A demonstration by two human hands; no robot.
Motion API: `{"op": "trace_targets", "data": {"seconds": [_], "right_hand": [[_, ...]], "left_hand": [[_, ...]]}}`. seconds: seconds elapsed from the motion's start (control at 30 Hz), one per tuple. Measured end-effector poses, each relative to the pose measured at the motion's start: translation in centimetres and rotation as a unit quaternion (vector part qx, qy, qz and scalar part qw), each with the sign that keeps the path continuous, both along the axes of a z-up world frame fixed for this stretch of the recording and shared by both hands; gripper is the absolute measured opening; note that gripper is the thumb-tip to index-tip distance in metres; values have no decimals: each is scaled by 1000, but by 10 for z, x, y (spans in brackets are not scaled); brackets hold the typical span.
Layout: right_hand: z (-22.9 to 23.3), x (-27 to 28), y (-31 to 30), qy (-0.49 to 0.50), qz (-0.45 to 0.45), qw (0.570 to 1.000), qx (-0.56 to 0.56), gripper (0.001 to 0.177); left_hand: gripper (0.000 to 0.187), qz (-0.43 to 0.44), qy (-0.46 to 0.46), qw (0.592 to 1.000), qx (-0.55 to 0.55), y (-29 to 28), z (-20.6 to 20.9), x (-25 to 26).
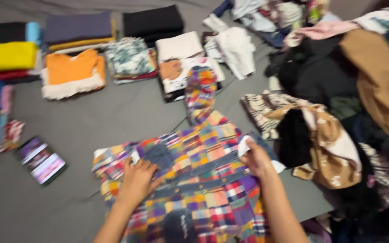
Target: Folding a colorful plaid shirt and organizing it among other stacks of laundry on a bed.
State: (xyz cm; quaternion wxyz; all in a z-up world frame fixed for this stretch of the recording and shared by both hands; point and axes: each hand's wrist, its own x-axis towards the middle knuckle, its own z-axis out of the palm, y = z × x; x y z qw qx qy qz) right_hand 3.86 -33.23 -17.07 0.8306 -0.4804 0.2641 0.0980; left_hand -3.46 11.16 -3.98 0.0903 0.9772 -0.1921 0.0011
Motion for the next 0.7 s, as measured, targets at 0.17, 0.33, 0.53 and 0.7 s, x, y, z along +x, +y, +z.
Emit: {"op": "trace_targets", "data": {"seconds": [0.17, 0.33, 0.53, 0.7], "right_hand": [[39, -15, 18, -9, -25, 998, -50, 30], [67, -35, 24, 6, -24, 967, -253, 40], [101, -73, 27, -117, 291, 652, -690, 42], [92, -86, 21, -133, 359, 547, -744, 25]], "left_hand": [[26, 42, -8, 999, 33, 70, -24, -46], [29, 270, -5, 962, -47, 76, -15, -114], [26, 386, -26, 897, -212, 74, -45, -148], [23, 421, -120, 837, -329, 64, -37, -177]]}}
